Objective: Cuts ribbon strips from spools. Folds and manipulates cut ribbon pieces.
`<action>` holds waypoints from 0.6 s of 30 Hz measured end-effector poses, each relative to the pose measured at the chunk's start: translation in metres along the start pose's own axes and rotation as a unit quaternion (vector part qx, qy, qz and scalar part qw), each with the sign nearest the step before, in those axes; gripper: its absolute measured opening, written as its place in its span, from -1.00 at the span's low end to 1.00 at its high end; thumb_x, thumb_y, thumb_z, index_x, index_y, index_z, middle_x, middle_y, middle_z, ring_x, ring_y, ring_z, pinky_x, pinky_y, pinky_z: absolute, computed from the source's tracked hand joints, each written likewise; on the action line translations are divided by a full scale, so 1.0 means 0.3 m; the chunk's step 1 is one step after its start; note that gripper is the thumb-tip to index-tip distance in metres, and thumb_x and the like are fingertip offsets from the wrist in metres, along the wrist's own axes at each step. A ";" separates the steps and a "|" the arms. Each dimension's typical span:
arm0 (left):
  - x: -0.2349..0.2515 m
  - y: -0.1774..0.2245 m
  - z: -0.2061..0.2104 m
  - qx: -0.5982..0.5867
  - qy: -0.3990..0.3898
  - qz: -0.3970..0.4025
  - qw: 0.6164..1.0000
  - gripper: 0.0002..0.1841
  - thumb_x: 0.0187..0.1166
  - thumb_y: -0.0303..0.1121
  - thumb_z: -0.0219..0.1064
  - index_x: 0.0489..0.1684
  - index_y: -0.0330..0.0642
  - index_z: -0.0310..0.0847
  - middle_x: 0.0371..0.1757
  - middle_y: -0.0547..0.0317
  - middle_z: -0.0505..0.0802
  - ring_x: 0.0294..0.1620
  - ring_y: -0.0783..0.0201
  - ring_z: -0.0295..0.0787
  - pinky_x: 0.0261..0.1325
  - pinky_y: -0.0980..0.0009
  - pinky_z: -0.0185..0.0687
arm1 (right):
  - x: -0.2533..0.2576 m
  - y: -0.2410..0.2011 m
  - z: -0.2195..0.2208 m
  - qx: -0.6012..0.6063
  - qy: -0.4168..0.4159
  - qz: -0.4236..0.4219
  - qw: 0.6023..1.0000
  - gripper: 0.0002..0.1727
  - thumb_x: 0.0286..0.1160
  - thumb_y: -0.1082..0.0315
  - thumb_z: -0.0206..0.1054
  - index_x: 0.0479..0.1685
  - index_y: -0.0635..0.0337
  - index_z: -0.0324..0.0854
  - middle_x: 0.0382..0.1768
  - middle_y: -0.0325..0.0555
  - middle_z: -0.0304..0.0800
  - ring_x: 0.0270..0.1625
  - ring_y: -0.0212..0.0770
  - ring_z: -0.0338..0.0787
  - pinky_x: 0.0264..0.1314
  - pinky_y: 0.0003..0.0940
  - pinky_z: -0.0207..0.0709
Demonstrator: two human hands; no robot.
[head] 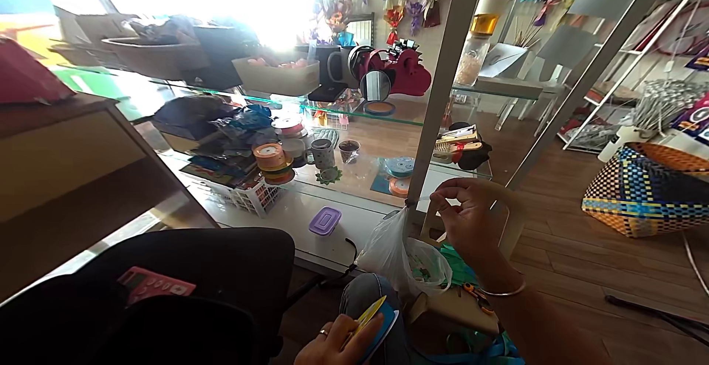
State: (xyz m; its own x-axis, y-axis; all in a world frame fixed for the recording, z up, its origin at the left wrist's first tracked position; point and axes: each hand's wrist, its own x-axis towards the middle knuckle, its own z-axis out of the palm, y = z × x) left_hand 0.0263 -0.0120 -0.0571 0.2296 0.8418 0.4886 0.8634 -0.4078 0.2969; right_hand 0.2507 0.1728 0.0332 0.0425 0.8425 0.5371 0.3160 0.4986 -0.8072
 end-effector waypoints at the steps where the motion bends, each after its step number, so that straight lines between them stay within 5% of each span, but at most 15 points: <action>1: -0.003 -0.003 0.004 0.002 0.005 -0.001 1.000 -0.61 0.53 -0.24 0.39 0.34 0.18 0.78 -0.15 -0.07 0.82 -0.35 0.01 0.81 -0.50 0.18 0.65 | -0.014 -0.029 -0.017 0.053 -0.034 0.054 0.997 -0.85 0.59 0.29 0.39 -0.21 0.19 0.74 0.18 -0.08 0.65 0.10 -0.38 0.70 0.05 -0.50 0.64; 5: -0.026 -0.029 0.033 0.010 0.043 0.015 0.999 -0.63 0.57 -0.16 0.32 0.34 0.26 0.76 -0.14 0.02 0.81 -0.31 0.12 0.79 -0.47 0.29 0.64 | -0.109 -0.107 -0.075 0.237 -0.221 0.303 0.896 -0.79 0.77 0.36 0.18 0.03 0.25 0.70 0.03 -0.17 0.81 0.04 -0.36 0.77 0.06 -0.44 0.66; 9: -0.057 -0.056 0.064 0.014 0.077 0.031 0.996 -0.65 0.63 -0.09 0.28 0.36 0.30 0.71 -0.12 0.06 0.80 -0.25 0.21 0.78 -0.41 0.41 0.62 | -0.219 -0.062 -0.065 0.308 -0.336 0.432 0.778 -0.81 0.73 0.28 0.20 -0.09 0.11 0.72 -0.03 -0.27 0.80 -0.02 -0.38 0.76 0.02 -0.43 0.65; 13: -0.071 -0.058 0.071 0.003 0.089 0.028 0.996 -0.66 0.62 -0.11 0.31 0.34 0.27 0.70 -0.10 0.04 0.80 -0.20 0.21 0.78 -0.35 0.42 0.64 | -0.277 -0.029 -0.013 0.245 -0.391 0.441 0.770 -0.87 0.55 0.28 0.45 -0.12 0.12 0.74 -0.15 -0.32 0.78 -0.06 -0.46 0.72 0.00 -0.50 0.57; 18: -0.071 -0.061 0.072 0.006 0.086 0.028 0.996 -0.66 0.63 -0.10 0.30 0.34 0.29 0.69 -0.09 0.05 0.79 -0.17 0.23 0.78 -0.30 0.44 0.65 | -0.292 0.022 0.042 0.210 -0.421 0.416 0.778 -0.90 0.50 0.32 0.50 -0.23 0.15 0.73 -0.32 -0.35 0.75 -0.25 -0.54 0.67 -0.20 -0.62 0.50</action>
State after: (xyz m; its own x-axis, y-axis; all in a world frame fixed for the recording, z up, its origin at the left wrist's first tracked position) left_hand 0.0154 -0.0148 -0.0907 0.1988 0.7441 0.6378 0.8569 -0.4477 0.2553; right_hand 0.2371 0.1050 -0.0223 -0.6257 0.6555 -0.4229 0.1655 -0.4182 -0.8931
